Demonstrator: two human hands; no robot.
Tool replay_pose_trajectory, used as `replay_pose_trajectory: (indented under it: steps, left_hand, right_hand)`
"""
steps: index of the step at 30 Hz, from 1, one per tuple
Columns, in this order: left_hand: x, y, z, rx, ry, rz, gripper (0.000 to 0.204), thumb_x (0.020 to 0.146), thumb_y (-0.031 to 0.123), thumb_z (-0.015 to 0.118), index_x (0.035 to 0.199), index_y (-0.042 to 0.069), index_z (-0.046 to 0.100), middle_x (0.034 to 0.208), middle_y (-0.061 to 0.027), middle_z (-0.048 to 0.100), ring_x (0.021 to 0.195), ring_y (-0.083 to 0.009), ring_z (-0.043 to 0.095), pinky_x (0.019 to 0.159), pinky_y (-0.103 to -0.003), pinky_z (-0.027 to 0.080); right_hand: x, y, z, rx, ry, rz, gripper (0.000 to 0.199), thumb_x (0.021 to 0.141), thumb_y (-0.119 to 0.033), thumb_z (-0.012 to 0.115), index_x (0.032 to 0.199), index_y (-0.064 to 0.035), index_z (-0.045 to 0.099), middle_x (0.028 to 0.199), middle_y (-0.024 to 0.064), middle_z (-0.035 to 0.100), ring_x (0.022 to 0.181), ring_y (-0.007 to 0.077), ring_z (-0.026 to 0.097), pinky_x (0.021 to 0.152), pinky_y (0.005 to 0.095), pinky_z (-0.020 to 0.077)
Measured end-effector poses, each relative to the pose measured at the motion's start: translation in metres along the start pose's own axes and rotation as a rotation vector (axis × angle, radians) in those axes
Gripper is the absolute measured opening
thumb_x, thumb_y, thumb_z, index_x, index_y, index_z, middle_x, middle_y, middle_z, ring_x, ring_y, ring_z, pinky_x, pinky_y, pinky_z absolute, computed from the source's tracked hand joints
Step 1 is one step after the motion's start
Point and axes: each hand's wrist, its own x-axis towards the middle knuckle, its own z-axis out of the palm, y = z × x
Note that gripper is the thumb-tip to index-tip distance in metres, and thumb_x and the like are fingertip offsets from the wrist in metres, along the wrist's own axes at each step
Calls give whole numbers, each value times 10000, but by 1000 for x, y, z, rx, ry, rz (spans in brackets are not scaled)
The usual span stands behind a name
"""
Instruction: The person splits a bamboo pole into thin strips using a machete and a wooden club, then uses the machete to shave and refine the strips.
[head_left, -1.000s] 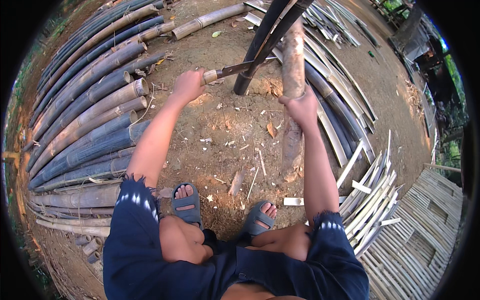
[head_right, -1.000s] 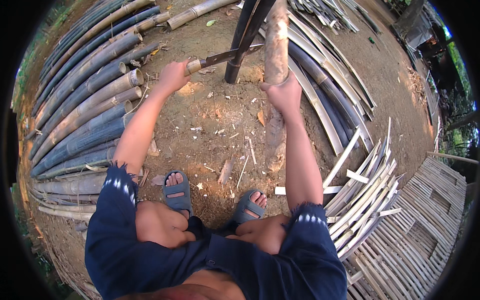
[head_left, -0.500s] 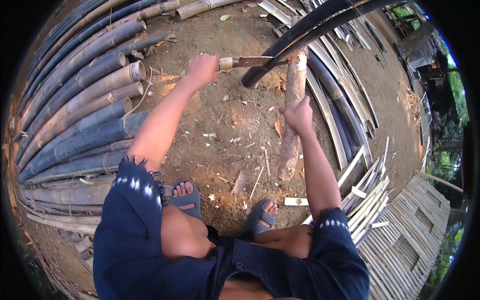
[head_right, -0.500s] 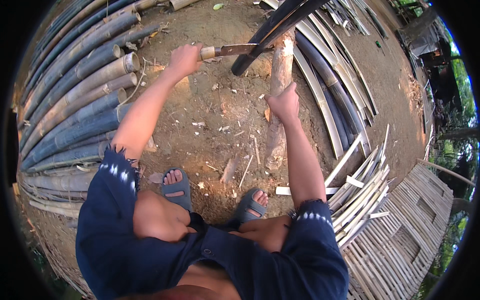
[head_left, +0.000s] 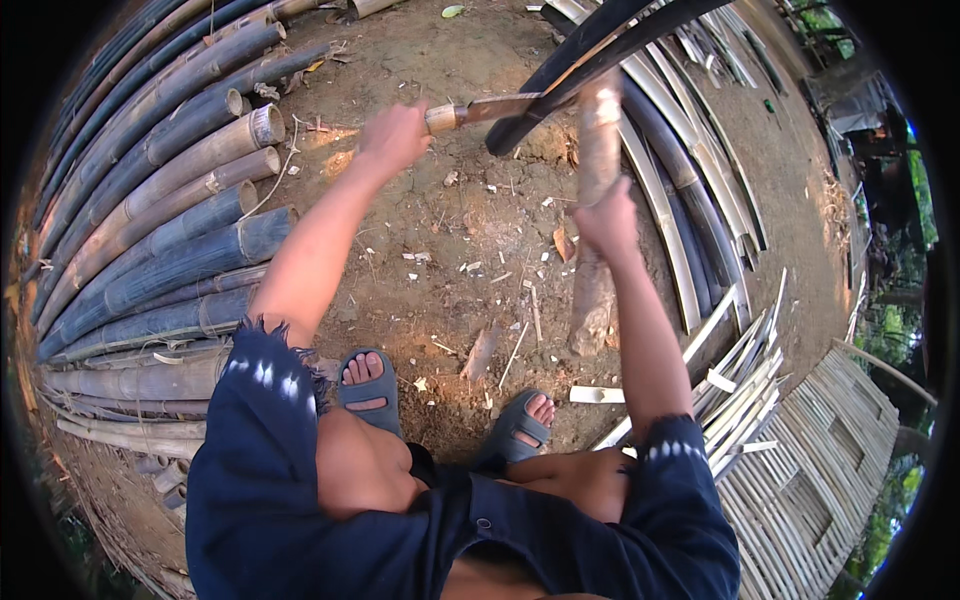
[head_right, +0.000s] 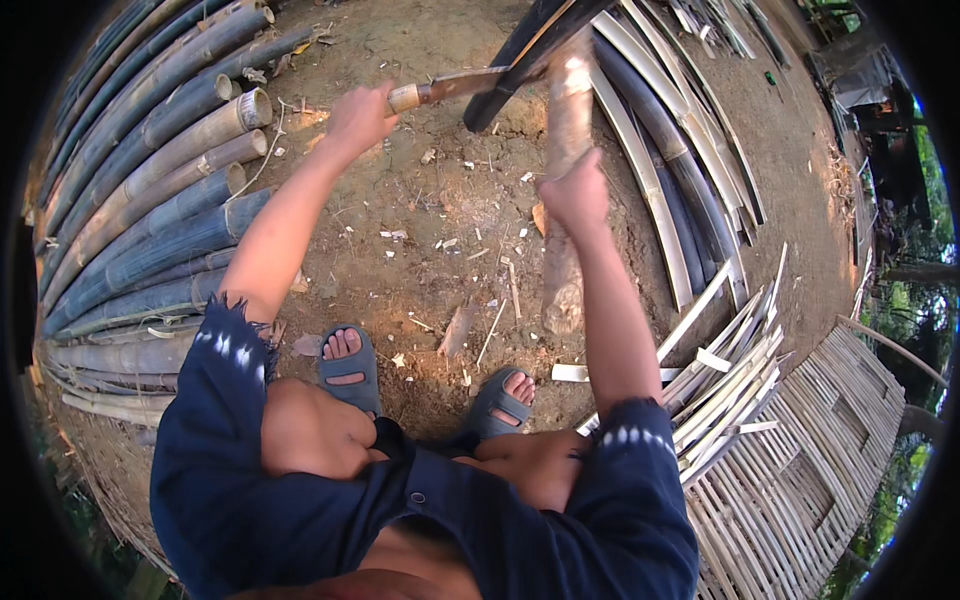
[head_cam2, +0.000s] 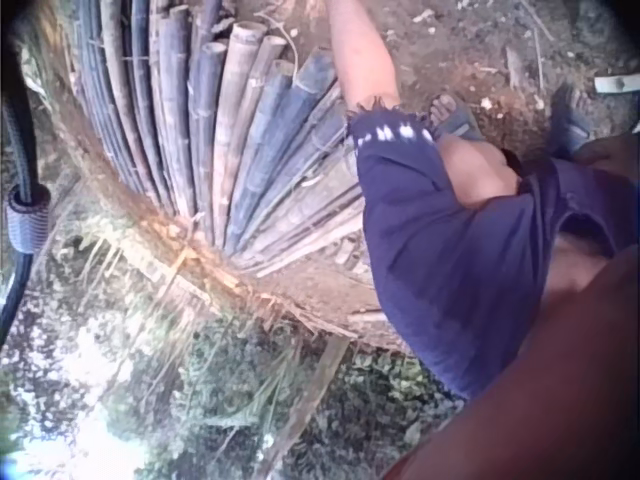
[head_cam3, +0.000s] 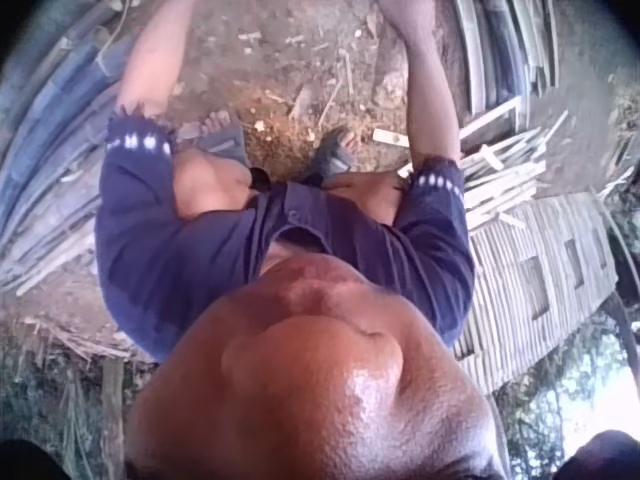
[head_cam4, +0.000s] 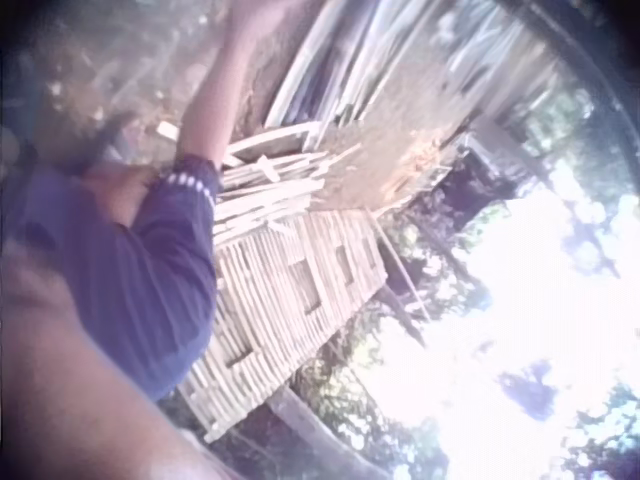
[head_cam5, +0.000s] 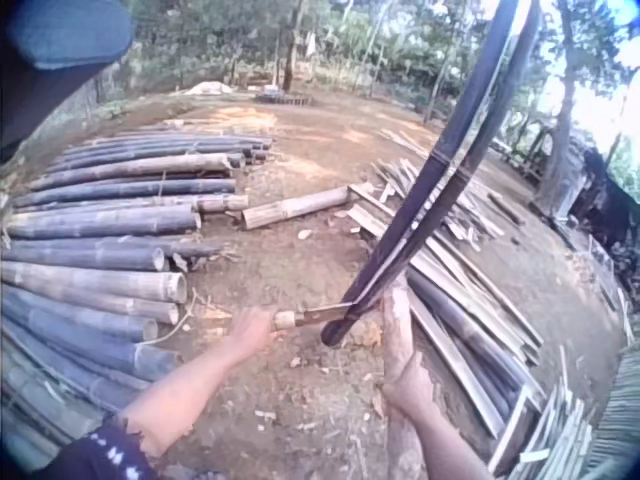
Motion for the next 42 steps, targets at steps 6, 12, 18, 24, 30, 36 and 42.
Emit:
replay_pose_trajectory:
  steps: [6, 12, 18, 24, 30, 36, 42]
  left_hand:
    - [-16, -16, 29, 49, -4, 22, 298, 829, 161, 732, 1095, 66, 636, 900, -169, 723, 886, -371, 712, 759, -495, 572]
    - [-14, -16, 21, 48, -29, 9, 288, 836, 137, 717, 1102, 47, 653, 921, -161, 730, 898, -363, 717, 763, -485, 580]
    - [-5, -13, 40, 84, -117, 27, 257, 828, 140, 733, 1054, 51, 650, 908, -179, 722, 882, -372, 715, 747, -493, 575]
    - [-4, -14, 47, 100, -87, 59, 200, 853, 73, 663, 1051, 48, 674, 900, -176, 722, 895, -359, 719, 758, -478, 578]
    - [-25, -14, 44, 90, -72, 65, 202, 860, 55, 622, 1058, 36, 658, 868, -172, 714, 869, -356, 717, 726, -478, 570]
    - [-30, 9, 43, 66, -73, 87, 249, 817, 40, 639, 1066, 34, 626, 846, -173, 709, 827, -367, 710, 704, -484, 562]
    - [-44, -6, 43, 29, -77, 36, 310, 763, 80, 709, 1060, 42, 632, 856, -186, 711, 835, -370, 711, 724, -483, 567]
  right_hand:
    - [-9, 20, 38, 42, 44, 31, 884, 668, -282, 839, 1365, 80, 434, 1198, 300, 655, 1111, 420, 659, 1004, 461, 508]
    - [-31, -3, -10, 326, 262, -127, 679, 699, -220, 818, 1244, 45, 512, 1162, 283, 676, 1045, 381, 695, 951, 441, 537]
    - [-13, 25, 54, -69, -92, 20, 728, 728, -285, 802, 1280, 45, 461, 1191, 295, 653, 1085, 431, 663, 967, 462, 528]
    - [11, 78, 112, -108, -272, 118, 1061, 670, -490, 867, 1433, 64, 379, 1288, 314, 595, 1216, 422, 592, 1027, 454, 491]
    - [-7, 57, 121, 252, -101, -128, 1125, 743, -597, 792, 1521, 48, 298, 1498, 341, 358, 1418, 467, 329, 1146, 510, 339]
    - [20, 21, 136, 147, 50, -172, 892, 841, -549, 715, 1431, 62, 442, 1397, 326, 477, 1338, 467, 418, 1122, 507, 359]
    - [26, 16, 161, -43, 153, -212, 673, 840, -431, 734, 1279, 53, 571, 1325, 293, 544, 1233, 443, 499, 1085, 481, 390]
